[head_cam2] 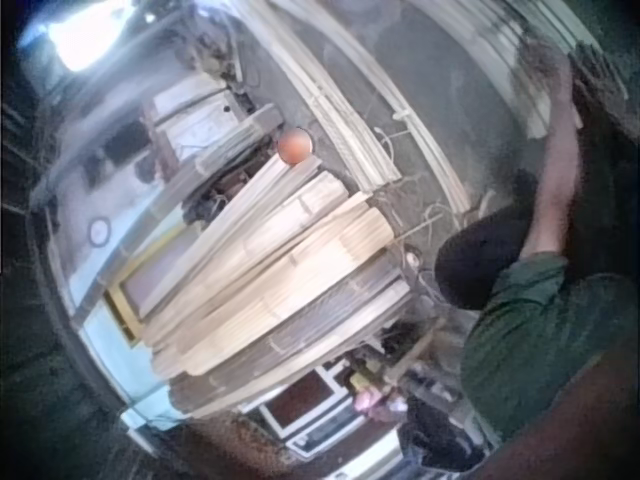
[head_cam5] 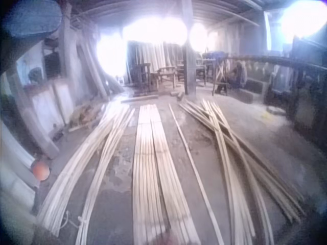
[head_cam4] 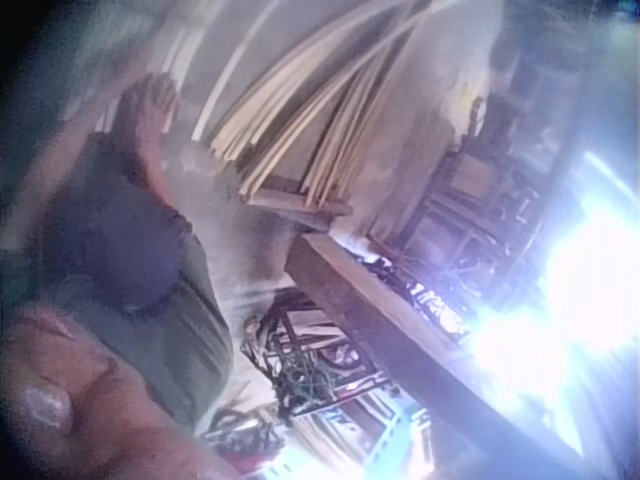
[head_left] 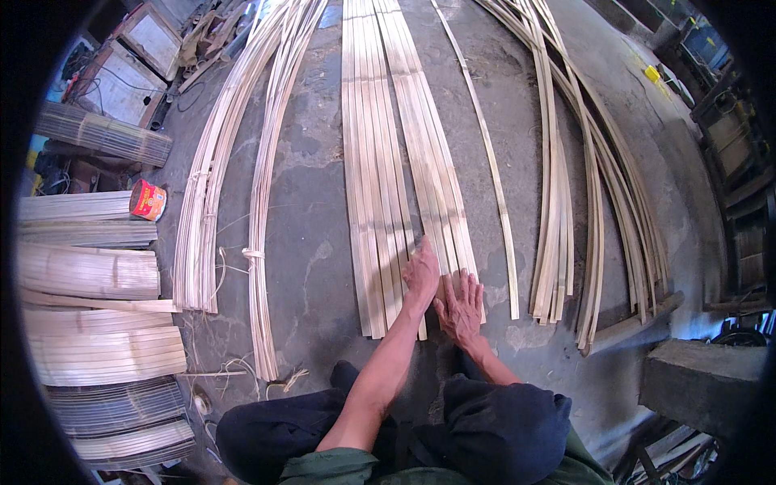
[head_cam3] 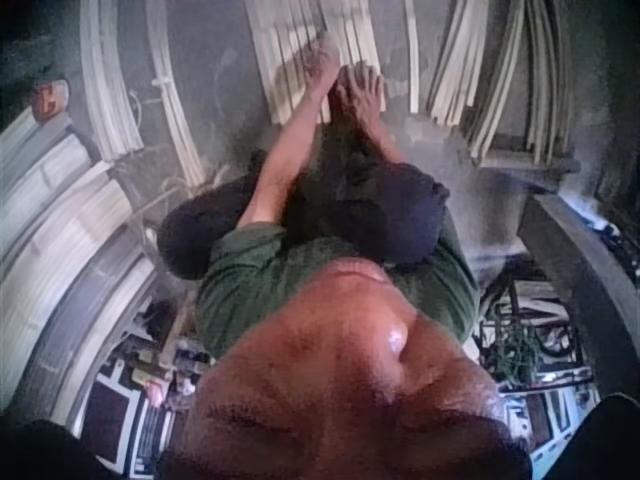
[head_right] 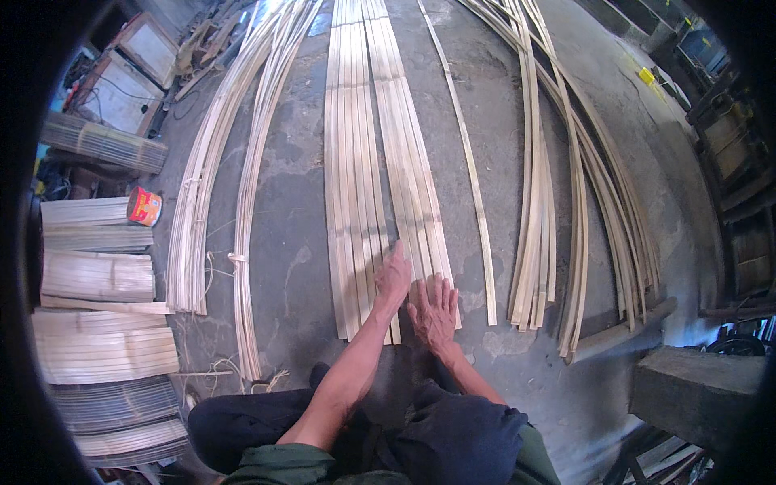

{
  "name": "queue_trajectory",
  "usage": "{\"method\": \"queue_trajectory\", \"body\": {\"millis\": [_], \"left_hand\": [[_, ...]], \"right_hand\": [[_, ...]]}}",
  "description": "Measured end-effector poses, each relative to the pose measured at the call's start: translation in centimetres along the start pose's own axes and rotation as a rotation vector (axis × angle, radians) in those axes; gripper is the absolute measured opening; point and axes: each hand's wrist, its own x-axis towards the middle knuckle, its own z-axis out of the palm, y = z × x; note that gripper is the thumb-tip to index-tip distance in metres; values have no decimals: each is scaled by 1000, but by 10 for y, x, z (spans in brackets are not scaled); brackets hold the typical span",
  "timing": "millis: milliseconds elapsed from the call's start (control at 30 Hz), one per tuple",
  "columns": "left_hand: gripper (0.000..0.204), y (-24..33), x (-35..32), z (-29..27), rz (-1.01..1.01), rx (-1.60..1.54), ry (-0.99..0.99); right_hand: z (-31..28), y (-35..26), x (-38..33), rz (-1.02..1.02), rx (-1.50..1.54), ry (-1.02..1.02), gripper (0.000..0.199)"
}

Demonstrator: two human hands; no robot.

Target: The person sits on the workshop floor and arranges long, thin wooden strips into parallel rows. They pick up individual strips, align them side by side, and adjust their positions to form a neat layout.

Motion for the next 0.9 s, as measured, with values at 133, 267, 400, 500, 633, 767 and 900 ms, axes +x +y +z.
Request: {"method": "queue_trajectory", "body": {"millis": [133, 267, 400, 500, 633, 767, 900], "left_hand": [[57, 10, 17, -15, 147, 93, 74], [75, -7, 55, 7, 294, 273, 282], [74, -30, 83, 23, 377, 294, 256], [72, -23, 83, 32, 426, 312, 255], [72, -26, 94, 26, 409, 300, 287], [72, -20, 99, 26, 424, 273, 261], [73, -26, 89, 22, 395, 286, 185]], "right_hand": [[-3, 3, 6, 23, 1, -17, 61], [2, 3, 7, 17, -39, -33, 63], [5, 1, 8, 15, -51, -66, 63], [4, 7, 7, 47, -63, -76, 62], [7, 1, 18, 33, -84, -74, 61], [7, 4, 23, 56, -58, -75, 61], [9, -1, 14, 40, -56, -58, 61]]}}
